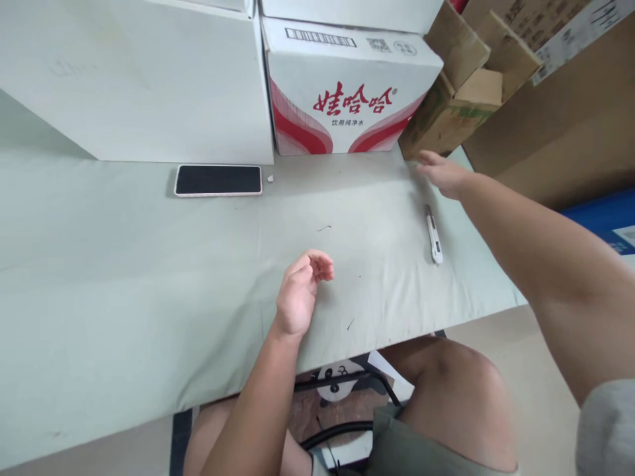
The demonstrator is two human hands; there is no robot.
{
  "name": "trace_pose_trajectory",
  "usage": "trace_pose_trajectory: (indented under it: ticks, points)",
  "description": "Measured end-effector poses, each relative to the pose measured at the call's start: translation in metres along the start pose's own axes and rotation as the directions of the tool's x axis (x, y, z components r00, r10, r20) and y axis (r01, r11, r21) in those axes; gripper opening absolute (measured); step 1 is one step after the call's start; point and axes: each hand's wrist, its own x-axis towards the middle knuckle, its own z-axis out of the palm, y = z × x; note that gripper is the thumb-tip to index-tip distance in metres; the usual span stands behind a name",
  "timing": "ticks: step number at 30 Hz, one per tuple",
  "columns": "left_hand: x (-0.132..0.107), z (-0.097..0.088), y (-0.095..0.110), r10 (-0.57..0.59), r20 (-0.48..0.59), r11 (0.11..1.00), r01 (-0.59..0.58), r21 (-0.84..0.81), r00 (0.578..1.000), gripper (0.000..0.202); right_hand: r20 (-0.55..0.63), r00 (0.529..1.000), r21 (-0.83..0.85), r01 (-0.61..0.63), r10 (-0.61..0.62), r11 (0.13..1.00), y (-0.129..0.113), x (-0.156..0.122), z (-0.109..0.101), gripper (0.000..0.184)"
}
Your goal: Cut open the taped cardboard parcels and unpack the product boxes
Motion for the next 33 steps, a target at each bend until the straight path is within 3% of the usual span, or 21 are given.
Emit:
trace_pose_trajectory:
  ticks: [4,9,15,18,20,24,26,28,29,31,33]
  points:
    - [-0.005,-0.001,0.001,0.022,-0.003,0.996,-0.022,-0.086,1.0,0.033,0.13,0.989,-0.054,0.083,-0.075,0.995,-0.031,-0.029,0.023,0.042]
    - [-0.02,-0.012,0.013,0.064,0.036,0.986,-0.058,-0.157,0.997,0.035,0.295,0.942,-0.172,0.214,-0.157,0.961,-0.092,-0.072,0.054,0.048]
    - [-0.052,-0.039,0.046,0.143,-0.009,0.953,-0.14,-0.268,0.99,0.032,0.413,0.871,-0.254,0.391,-0.267,0.884,-0.182,-0.114,0.124,0.046]
    - [-0.064,-0.055,0.062,0.152,-0.08,0.93,-0.169,-0.326,0.985,0.032,0.484,0.79,-0.198,0.517,-0.375,0.833,-0.227,-0.139,0.168,0.038]
    - [-0.067,-0.065,0.072,0.136,-0.202,0.906,-0.204,-0.371,0.97,0.028,0.527,0.729,-0.126,0.574,-0.436,0.809,-0.255,-0.162,0.198,0.039]
    - [-0.069,-0.081,0.092,0.031,-0.547,0.8,-0.349,-0.488,0.837,0.027,0.534,0.586,0.066,0.69,-0.61,0.721,-0.293,-0.223,0.254,0.059]
    - [-0.07,-0.089,0.1,0.04,-0.563,0.736,-0.405,-0.542,0.826,0.034,0.546,0.479,0.139,0.758,-0.688,0.637,-0.302,-0.257,0.278,0.066]
    - [-0.073,-0.098,0.105,0.068,-0.51,0.69,-0.41,-0.596,0.857,0.046,0.599,0.368,0.168,0.81,-0.711,0.561,-0.306,-0.288,0.297,0.066]
    - [-0.074,-0.104,0.106,0.069,-0.491,0.679,-0.402,-0.614,0.868,0.052,0.632,0.337,0.163,0.823,-0.698,0.544,-0.307,-0.301,0.304,0.065]
    - [-0.077,-0.113,0.106,0.055,-0.474,0.683,-0.379,-0.624,0.879,0.061,0.683,0.326,0.126,0.829,-0.654,0.545,-0.307,-0.319,0.312,0.064]
    - [-0.078,-0.117,0.103,0.081,-0.453,0.712,-0.369,-0.597,0.888,0.064,0.693,0.346,0.091,0.829,-0.633,0.552,-0.306,-0.327,0.313,0.062]
